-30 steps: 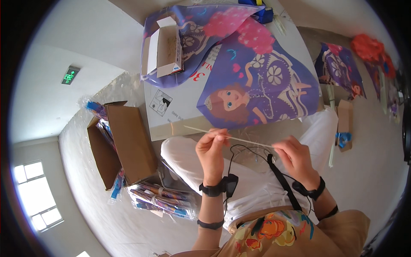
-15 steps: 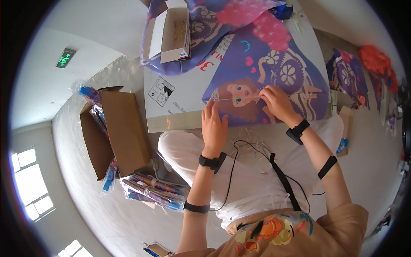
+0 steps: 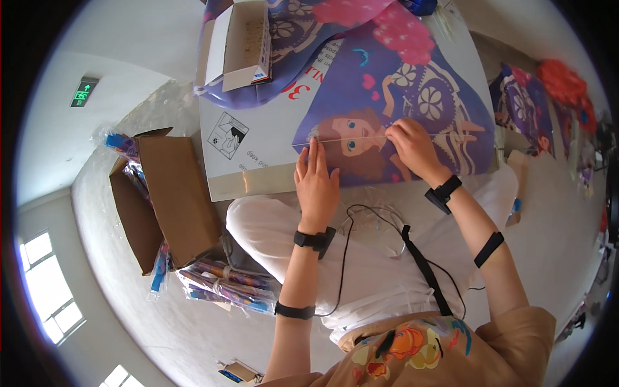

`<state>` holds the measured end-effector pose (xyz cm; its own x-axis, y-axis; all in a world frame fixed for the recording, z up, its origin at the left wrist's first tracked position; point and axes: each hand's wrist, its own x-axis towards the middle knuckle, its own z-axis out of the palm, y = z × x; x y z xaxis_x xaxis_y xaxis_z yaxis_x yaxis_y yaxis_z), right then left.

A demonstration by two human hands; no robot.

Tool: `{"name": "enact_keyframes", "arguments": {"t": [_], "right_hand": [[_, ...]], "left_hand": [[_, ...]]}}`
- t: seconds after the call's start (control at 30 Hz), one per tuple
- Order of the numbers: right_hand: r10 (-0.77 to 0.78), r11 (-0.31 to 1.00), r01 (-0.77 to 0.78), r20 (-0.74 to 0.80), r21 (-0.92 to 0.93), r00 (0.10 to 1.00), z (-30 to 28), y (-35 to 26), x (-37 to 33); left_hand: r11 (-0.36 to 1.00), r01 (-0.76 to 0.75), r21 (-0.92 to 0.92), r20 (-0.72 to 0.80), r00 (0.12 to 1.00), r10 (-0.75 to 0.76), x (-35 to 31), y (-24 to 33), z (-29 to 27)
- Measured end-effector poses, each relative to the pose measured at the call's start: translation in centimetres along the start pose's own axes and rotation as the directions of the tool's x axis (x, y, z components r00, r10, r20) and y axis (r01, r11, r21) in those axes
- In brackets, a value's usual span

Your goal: Assembling plastic kites by inserting support rods and securing them with tape.

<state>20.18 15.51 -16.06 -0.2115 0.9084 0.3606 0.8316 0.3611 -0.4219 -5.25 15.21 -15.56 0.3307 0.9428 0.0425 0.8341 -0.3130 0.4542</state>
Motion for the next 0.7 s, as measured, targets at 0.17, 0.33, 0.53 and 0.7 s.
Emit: {"name": "enact_keyframes", "arguments": {"t": [0.17, 0.33, 0.53, 0.7], "right_hand": [[-0.009, 0.999, 0.008, -0.012, -0.051, 1.0, 0.1, -0.4, 0.0], [0.034, 0.999, -0.035, -0.026, -0.039, 0.999, -0.1, -0.8, -0.1], [-0.039, 0.996, 0.035, -0.055, -0.079, 0.998, 0.9, -1.5, 0.5], [-0.073, 0.987, 0.068, -0.028, -0.147, 0.997, 1.3, -1.0, 1.1]], "left_hand": [[1.0, 0.017, 0.019, 0.017, 1.0, -0.017, -0.1, -0.1, -0.2], [0.999, 0.015, 0.045, 0.024, 1.0, -0.016, -0.1, -0.1, -0.1], [0.999, -0.013, 0.048, -0.002, 1.0, 0.014, 0.0, 0.0, 0.0], [0.998, -0.008, 0.056, -0.003, 1.0, 0.008, 0.0, 0.0, 0.0]]}}
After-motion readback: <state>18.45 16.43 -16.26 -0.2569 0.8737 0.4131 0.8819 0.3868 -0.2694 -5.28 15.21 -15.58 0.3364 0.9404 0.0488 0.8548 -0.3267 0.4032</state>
